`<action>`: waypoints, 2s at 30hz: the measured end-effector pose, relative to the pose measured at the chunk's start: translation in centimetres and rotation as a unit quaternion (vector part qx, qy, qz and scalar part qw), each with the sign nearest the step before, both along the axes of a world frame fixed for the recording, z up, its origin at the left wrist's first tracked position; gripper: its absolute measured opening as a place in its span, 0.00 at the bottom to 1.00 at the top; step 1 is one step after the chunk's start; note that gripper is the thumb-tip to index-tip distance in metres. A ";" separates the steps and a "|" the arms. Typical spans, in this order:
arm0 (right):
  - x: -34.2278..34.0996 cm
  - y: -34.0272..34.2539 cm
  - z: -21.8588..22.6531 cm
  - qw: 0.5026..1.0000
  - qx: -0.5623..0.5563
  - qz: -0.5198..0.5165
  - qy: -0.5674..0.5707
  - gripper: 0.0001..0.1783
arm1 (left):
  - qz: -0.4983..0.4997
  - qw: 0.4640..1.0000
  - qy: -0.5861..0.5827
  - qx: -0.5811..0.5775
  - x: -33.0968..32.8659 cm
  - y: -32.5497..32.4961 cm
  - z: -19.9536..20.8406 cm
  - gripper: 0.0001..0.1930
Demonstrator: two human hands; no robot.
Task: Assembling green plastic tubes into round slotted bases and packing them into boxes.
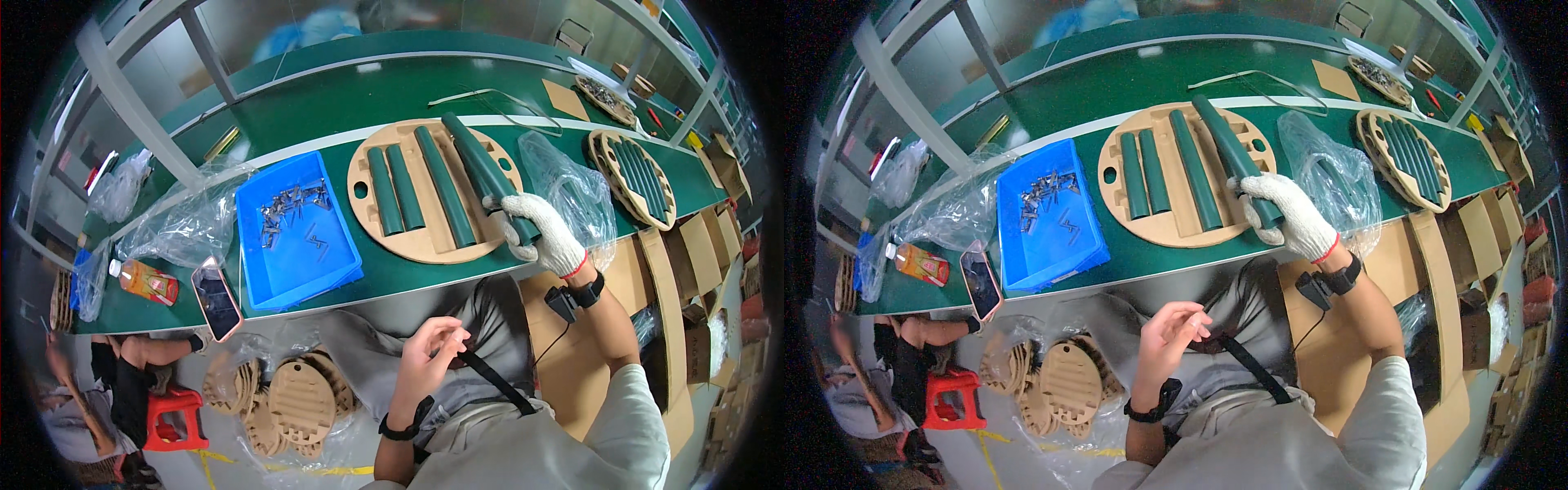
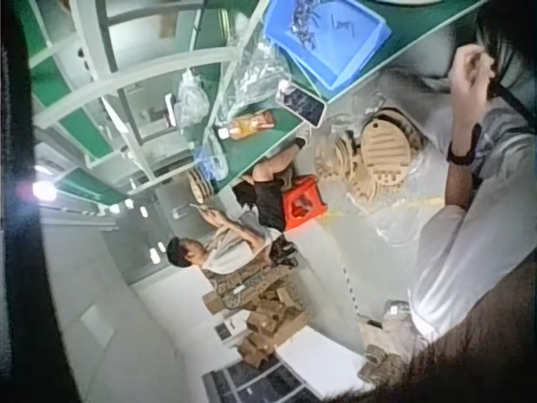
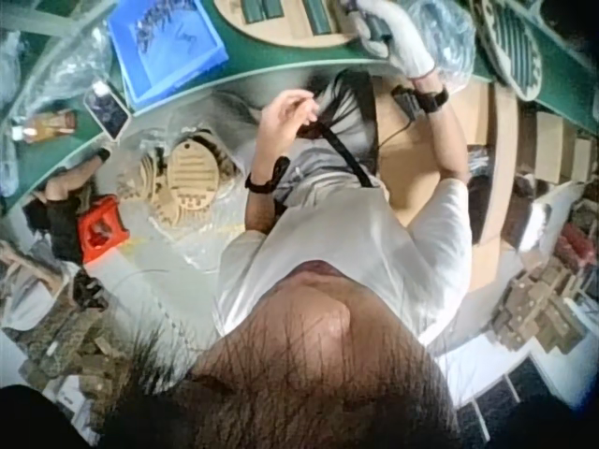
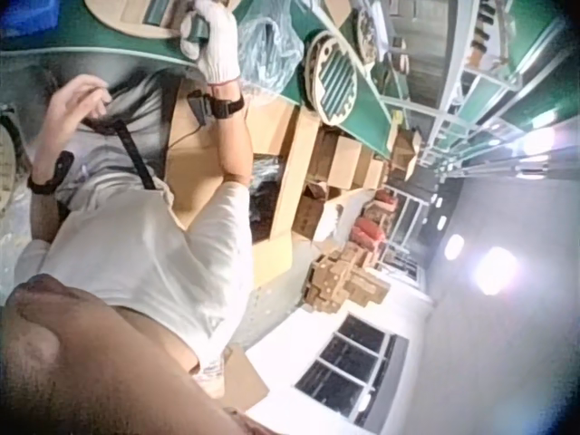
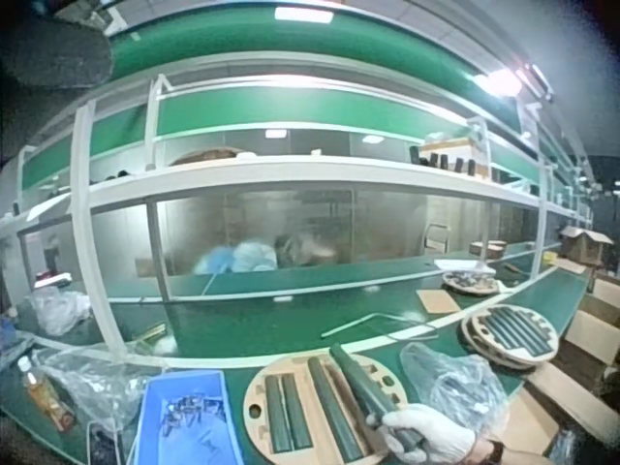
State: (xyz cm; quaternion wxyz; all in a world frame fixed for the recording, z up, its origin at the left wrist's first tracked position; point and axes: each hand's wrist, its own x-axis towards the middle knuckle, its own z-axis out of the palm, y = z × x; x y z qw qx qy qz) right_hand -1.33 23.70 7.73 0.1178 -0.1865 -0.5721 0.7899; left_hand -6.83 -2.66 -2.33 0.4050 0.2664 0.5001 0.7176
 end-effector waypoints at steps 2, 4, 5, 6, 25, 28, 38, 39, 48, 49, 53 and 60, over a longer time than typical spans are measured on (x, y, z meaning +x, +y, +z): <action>0.1 -0.1 0.1 1.000 -0.004 0.007 0.001 0.20 | 0.002 1.000 0.002 0.004 0.0 0.1 -0.2 0.12; -0.2 -0.6 0.4 0.997 0.065 -0.020 -0.042 0.21 | -0.015 1.000 0.010 -0.008 0.3 0.2 -0.4 0.11; -0.3 -0.6 0.6 0.995 0.071 -0.036 -0.055 0.19 | -0.014 1.000 0.011 -0.007 0.3 0.4 -0.5 0.11; -0.4 -0.4 0.6 0.995 0.070 -0.036 -0.055 0.19 | -0.022 1.000 0.012 -0.010 0.4 0.5 -0.5 0.11; -5.8 0.8 0.8 0.717 0.626 0.062 -0.300 0.31 | -0.071 0.994 0.070 -0.051 2.2 1.3 -1.4 0.09; -6.2 0.2 0.7 0.677 0.667 0.072 -0.303 0.30 | -0.079 0.991 0.094 -0.043 2.8 1.6 -1.7 0.09; -4.7 1.0 -1.6 0.613 0.751 0.027 -0.244 0.15 | -0.185 0.952 0.222 -0.104 3.8 1.9 0.2 0.12; -4.4 0.1 -1.1 0.620 0.744 0.009 -0.249 0.12 | -0.167 0.954 0.223 -0.115 3.7 1.6 0.4 0.12; 8.4 -0.3 8.0 0.666 0.717 0.031 -0.206 0.08 | -0.111 0.969 0.159 -0.157 2.0 -0.7 -4.2 0.12; 9.7 1.3 7.5 0.634 0.741 -0.003 -0.223 0.08 | -0.117 0.970 0.148 -0.150 2.1 -0.4 -4.2 0.12; 11.7 9.2 3.6 0.626 0.761 0.028 -0.169 0.11 | -0.162 0.961 0.163 -0.153 3.4 1.4 -3.6 0.12; 12.0 10.6 -0.8 0.643 0.714 -0.019 -0.278 0.24 | -0.183 0.945 0.227 -0.151 4.9 1.5 -4.0 0.13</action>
